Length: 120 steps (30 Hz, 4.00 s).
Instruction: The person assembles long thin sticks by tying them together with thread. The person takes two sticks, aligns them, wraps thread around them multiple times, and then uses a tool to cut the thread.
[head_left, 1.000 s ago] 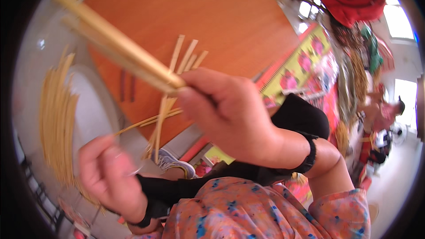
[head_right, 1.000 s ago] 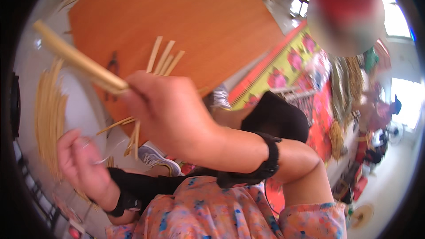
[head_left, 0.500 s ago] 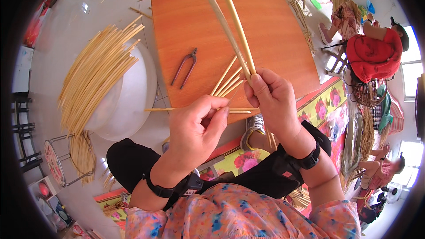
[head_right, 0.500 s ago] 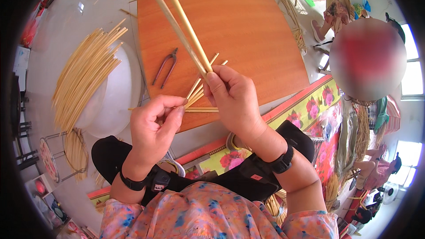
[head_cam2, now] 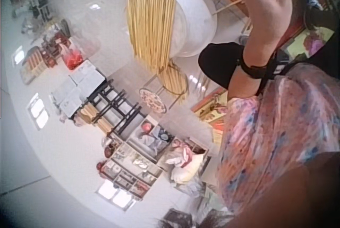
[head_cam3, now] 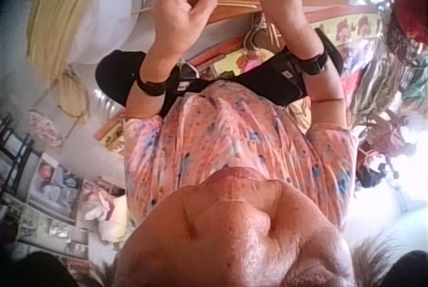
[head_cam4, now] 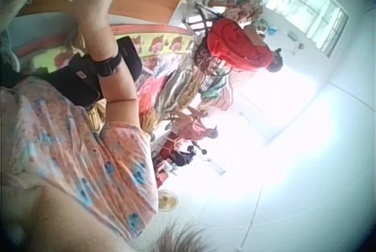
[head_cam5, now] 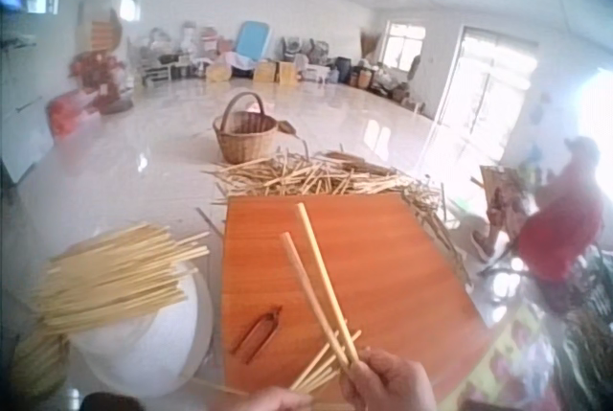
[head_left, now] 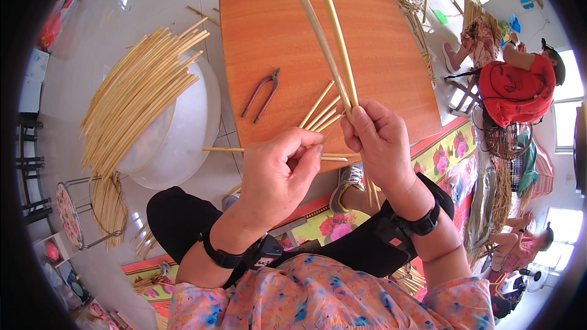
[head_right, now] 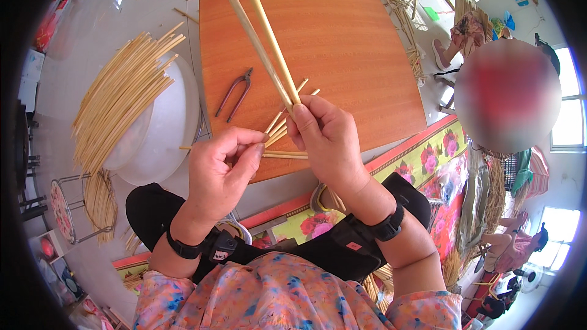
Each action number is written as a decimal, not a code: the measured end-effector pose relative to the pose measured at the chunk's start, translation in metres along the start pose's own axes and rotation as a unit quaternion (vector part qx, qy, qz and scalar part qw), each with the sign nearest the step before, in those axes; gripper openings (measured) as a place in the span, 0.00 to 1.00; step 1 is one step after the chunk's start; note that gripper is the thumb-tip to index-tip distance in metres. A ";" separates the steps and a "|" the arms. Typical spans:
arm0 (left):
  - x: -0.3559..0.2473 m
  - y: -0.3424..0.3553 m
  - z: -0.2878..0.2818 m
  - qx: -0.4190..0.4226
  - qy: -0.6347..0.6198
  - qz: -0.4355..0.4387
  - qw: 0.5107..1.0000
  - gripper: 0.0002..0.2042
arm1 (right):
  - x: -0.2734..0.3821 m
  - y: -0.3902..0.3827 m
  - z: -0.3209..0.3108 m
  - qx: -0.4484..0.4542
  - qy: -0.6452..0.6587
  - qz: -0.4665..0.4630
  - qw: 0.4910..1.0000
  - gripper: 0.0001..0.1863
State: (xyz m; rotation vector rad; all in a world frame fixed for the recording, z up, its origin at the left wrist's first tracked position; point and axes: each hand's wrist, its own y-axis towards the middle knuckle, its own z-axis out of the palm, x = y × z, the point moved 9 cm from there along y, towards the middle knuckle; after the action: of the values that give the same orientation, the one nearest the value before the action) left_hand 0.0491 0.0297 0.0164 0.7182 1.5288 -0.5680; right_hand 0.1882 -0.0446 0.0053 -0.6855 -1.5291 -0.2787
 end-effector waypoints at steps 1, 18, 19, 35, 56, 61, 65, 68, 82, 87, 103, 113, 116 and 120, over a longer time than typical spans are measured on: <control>0.000 0.000 0.000 0.001 0.000 -0.001 1.000 0.04 | 0.001 0.000 0.000 0.003 0.005 -0.005 1.000 0.12; 0.005 0.001 0.002 0.003 -0.009 -0.007 1.000 0.05 | 0.001 0.001 -0.001 0.019 0.005 -0.023 1.000 0.11; 0.005 0.001 0.002 0.001 -0.010 -0.006 1.000 0.05 | 0.002 0.000 -0.001 0.021 0.008 -0.022 0.999 0.11; 0.006 0.004 0.002 -0.013 0.022 0.021 0.999 0.05 | 0.000 -0.003 0.004 0.065 0.055 -0.012 0.996 0.13; 0.015 0.000 0.006 -0.043 -0.017 -0.015 0.999 0.01 | -0.004 -0.005 0.003 0.027 -0.073 -0.040 0.996 0.15; 0.022 -0.001 0.006 -0.059 -0.027 -0.029 0.997 0.02 | -0.005 -0.005 0.004 0.013 -0.071 -0.042 0.996 0.16; 0.021 -0.001 0.006 -0.071 -0.025 -0.019 0.997 0.02 | -0.004 -0.004 0.006 0.002 -0.086 -0.064 0.994 0.15; 0.024 -0.001 0.005 -0.074 -0.023 -0.031 0.996 0.02 | -0.005 -0.004 0.008 0.014 -0.112 -0.066 0.991 0.14; 0.048 0.010 0.008 -0.045 -0.118 -0.132 0.983 0.05 | -0.007 -0.012 0.021 0.020 -0.176 -0.114 0.978 0.09; 0.050 0.016 0.012 -0.020 -0.159 -0.134 0.978 0.04 | 0.020 -0.016 0.021 -0.030 -0.245 -0.284 0.926 0.11; 0.061 0.019 0.012 -0.078 -0.182 -0.105 0.975 0.04 | 0.001 -0.009 0.033 -0.034 -0.321 -0.279 0.904 0.19; 0.077 0.020 0.011 -0.071 -0.206 -0.173 0.961 0.08 | -0.018 -0.003 0.040 0.008 -0.352 -0.234 0.906 0.18; 0.082 0.032 -0.006 -0.052 -0.096 -0.141 0.984 0.10 | -0.018 0.007 0.038 -0.007 -0.360 -0.248 0.899 0.15; 0.087 0.035 -0.044 -0.057 0.280 -0.057 0.957 0.16 | -0.015 0.024 0.020 -0.035 -0.387 -0.246 0.888 0.14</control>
State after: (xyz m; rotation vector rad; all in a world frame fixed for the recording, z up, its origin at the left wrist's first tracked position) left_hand 0.0437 0.0951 -0.0645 0.7401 2.1230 -0.3685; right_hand 0.1845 -0.0182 -0.0171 -0.4651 -2.4775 -0.4767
